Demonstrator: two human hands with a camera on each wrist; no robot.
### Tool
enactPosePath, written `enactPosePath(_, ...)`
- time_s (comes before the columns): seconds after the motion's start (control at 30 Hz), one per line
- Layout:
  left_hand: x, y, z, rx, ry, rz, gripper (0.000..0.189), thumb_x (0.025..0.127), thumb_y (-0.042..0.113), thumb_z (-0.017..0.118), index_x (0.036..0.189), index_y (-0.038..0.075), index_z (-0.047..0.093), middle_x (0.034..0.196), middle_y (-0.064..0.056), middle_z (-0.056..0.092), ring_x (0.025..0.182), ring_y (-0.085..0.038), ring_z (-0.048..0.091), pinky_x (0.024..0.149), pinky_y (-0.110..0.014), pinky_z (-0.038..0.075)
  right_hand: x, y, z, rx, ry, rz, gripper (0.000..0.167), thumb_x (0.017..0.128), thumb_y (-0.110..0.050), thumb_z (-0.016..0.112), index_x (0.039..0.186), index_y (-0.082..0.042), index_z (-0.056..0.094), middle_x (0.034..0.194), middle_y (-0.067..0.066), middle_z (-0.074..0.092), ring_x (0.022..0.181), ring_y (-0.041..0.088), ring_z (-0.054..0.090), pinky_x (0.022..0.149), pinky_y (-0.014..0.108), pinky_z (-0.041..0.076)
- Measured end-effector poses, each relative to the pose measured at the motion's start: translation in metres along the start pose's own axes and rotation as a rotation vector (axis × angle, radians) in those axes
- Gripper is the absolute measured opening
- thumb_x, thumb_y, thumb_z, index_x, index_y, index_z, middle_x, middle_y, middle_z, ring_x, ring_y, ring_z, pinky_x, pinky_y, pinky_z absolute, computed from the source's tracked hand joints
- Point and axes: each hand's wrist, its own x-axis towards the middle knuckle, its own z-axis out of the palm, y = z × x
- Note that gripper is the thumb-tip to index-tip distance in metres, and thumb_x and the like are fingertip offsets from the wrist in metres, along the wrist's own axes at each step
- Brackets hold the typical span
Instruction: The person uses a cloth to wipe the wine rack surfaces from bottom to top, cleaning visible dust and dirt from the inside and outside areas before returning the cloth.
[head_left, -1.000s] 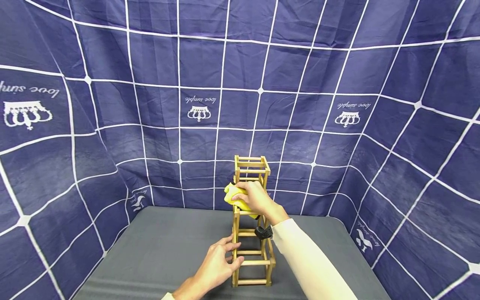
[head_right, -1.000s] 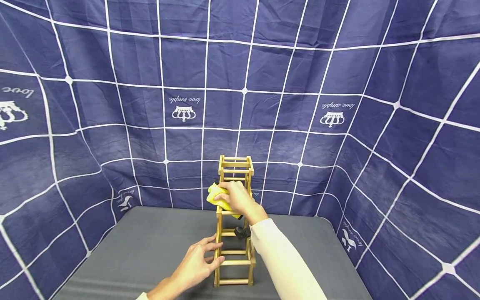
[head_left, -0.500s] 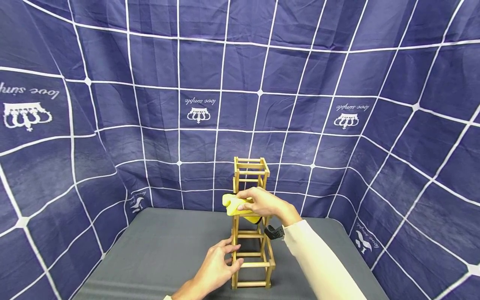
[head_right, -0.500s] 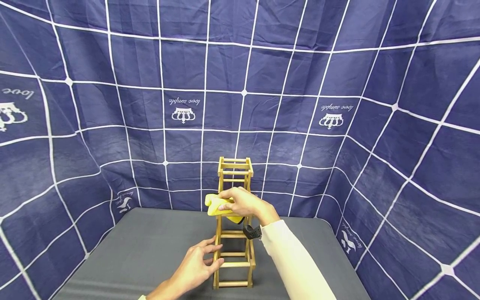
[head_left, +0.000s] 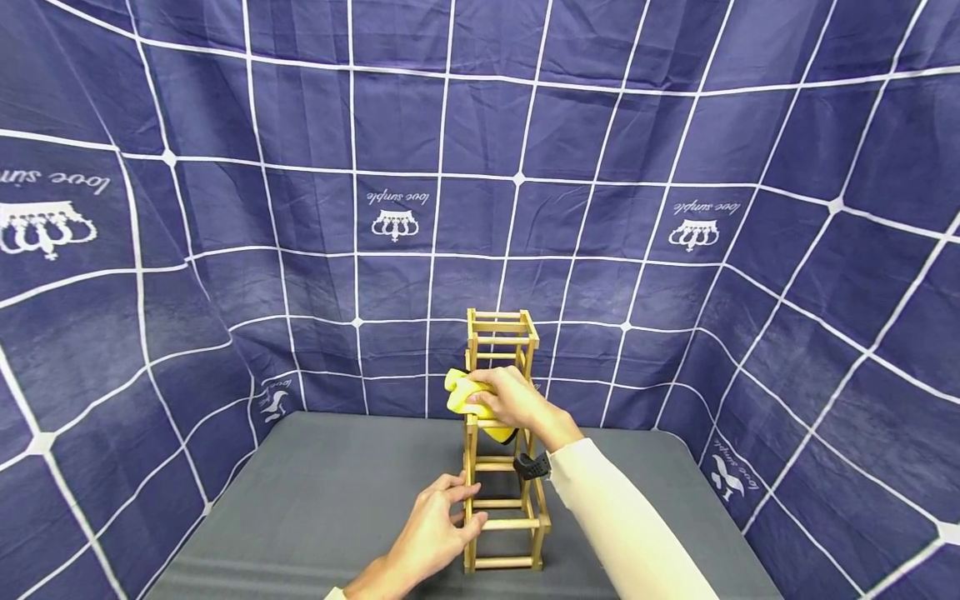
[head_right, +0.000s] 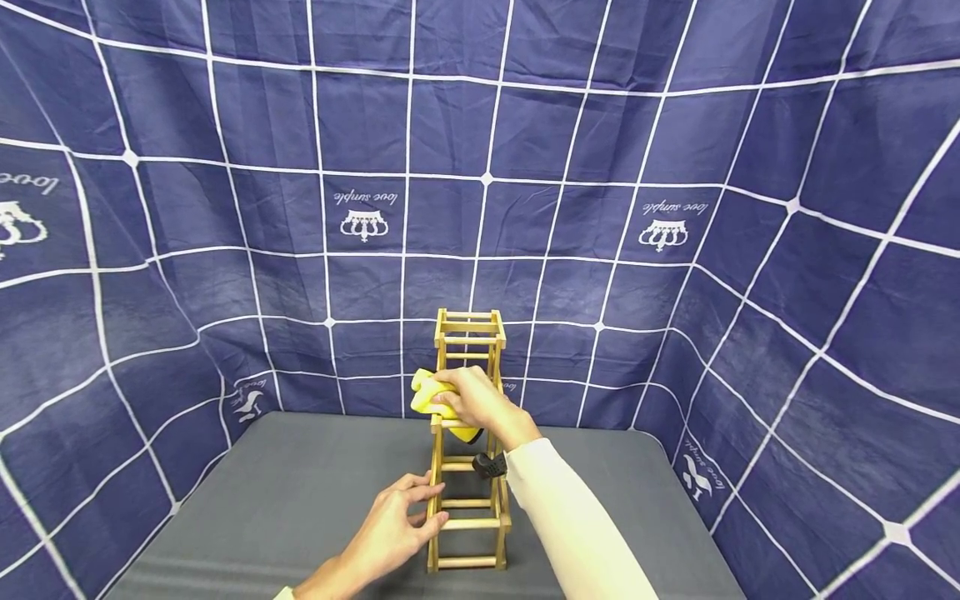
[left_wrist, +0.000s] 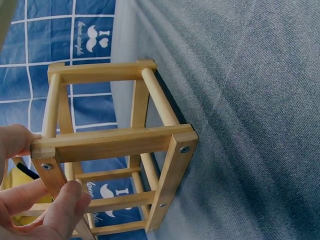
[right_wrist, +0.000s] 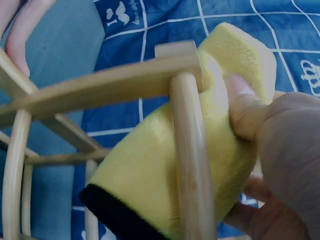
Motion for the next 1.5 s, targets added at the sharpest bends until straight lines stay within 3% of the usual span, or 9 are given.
enactPosePath(0.2, 0.001, -0.001, 0.002, 0.012, 0.022, 0.02, 0.047, 0.098, 0.013, 0.092, 0.135, -0.012, 0.079, 0.148, -0.035, 0.066, 0.135, -0.054, 0.072, 0.096, -0.034, 0.073, -0.005, 0.007, -0.018, 0.01, 0.113, -0.096, 0.022, 0.107, -0.013, 0.081, 0.129, -0.013, 0.086, 0.126, 0.006, 0.089, 0.107, 0.02, 0.082, 0.093, 0.037, 0.07)
enactPosePath(0.47, 0.0, 0.001, 0.003, -0.011, 0.038, 0.026, 0.047, 0.097, 0.013, 0.094, 0.135, -0.012, 0.079, 0.147, -0.034, 0.067, 0.134, -0.054, 0.072, 0.095, -0.036, 0.073, -0.017, 0.007, -0.055, -0.222, 0.279, -0.32, 0.026, 0.103, -0.003, 0.085, 0.128, -0.012, 0.084, 0.127, 0.008, 0.087, 0.118, 0.031, 0.085, 0.107, 0.046, 0.071)
enactPosePath(0.63, 0.0, 0.001, 0.003, -0.019, 0.036, 0.024, 0.047, 0.098, 0.013, 0.093, 0.136, -0.01, 0.08, 0.149, -0.033, 0.067, 0.134, -0.053, 0.073, 0.094, -0.036, 0.073, -0.03, 0.01, -0.07, -0.455, 0.343, -0.398, 0.037, 0.094, 0.002, 0.089, 0.127, -0.016, 0.085, 0.125, 0.001, 0.086, 0.116, 0.029, 0.081, 0.096, 0.047, 0.07)
enactPosePath(0.83, 0.001, 0.001, 0.003, -0.001, 0.051, 0.039, 0.047, 0.097, 0.013, 0.094, 0.135, -0.01, 0.08, 0.147, -0.031, 0.068, 0.131, -0.051, 0.075, 0.092, -0.031, 0.073, -0.044, 0.025, -0.067, -0.657, 0.247, -0.411, 0.044, 0.085, 0.003, 0.096, 0.122, -0.02, 0.088, 0.114, -0.001, 0.079, 0.109, 0.023, 0.076, 0.081, 0.039, 0.063)
enactPosePath(0.93, 0.001, 0.002, 0.002, -0.001, 0.055, 0.038, 0.047, 0.097, 0.013, 0.094, 0.135, -0.011, 0.08, 0.147, -0.032, 0.068, 0.13, -0.05, 0.076, 0.092, -0.029, 0.073, -0.05, 0.032, -0.064, -0.574, 0.153, -0.343, 0.033, 0.09, -0.007, 0.096, 0.12, -0.019, 0.09, 0.109, -0.002, 0.08, 0.102, 0.022, 0.077, 0.083, 0.038, 0.065)
enactPosePath(1.07, 0.001, 0.002, 0.001, -0.005, 0.052, 0.029, 0.047, 0.097, 0.013, 0.094, 0.135, -0.01, 0.08, 0.148, -0.032, 0.067, 0.131, -0.052, 0.075, 0.092, -0.031, 0.073, -0.057, 0.036, -0.067, -0.301, 0.042, -0.171, 0.026, 0.099, -0.012, 0.091, 0.125, -0.013, 0.087, 0.113, 0.003, 0.087, 0.101, 0.023, 0.081, 0.091, 0.043, 0.07)
enactPosePath(1.17, 0.0, 0.001, 0.001, -0.011, 0.05, 0.023, 0.047, 0.097, 0.012, 0.094, 0.135, -0.011, 0.08, 0.149, -0.033, 0.067, 0.132, -0.052, 0.075, 0.093, -0.033, 0.073, -0.062, 0.035, -0.073, -0.183, -0.009, -0.078, 0.021, 0.103, -0.013, 0.087, 0.124, -0.013, 0.086, 0.112, 0.004, 0.089, 0.096, 0.018, 0.081, 0.086, 0.039, 0.068)
enactPosePath(1.27, -0.001, 0.001, 0.0, -0.015, 0.055, 0.021, 0.047, 0.097, 0.012, 0.094, 0.135, -0.011, 0.08, 0.149, -0.033, 0.067, 0.132, -0.053, 0.074, 0.093, -0.035, 0.073, -0.066, 0.033, -0.073, -0.177, -0.053, -0.056, 0.018, 0.106, -0.018, 0.085, 0.123, -0.016, 0.088, 0.11, 0.001, 0.089, 0.094, 0.014, 0.079, 0.083, 0.034, 0.066)
enactPosePath(1.5, -0.002, 0.001, 0.001, -0.011, 0.048, 0.02, 0.045, 0.097, 0.011, 0.093, 0.135, -0.01, 0.08, 0.145, -0.031, 0.069, 0.129, -0.049, 0.077, 0.093, -0.036, 0.074, -0.076, 0.035, -0.059, -0.219, -0.066, -0.076, 0.024, 0.108, -0.019, 0.083, 0.13, -0.014, 0.089, 0.121, 0.004, 0.088, 0.113, 0.025, 0.083, 0.099, 0.048, 0.07)
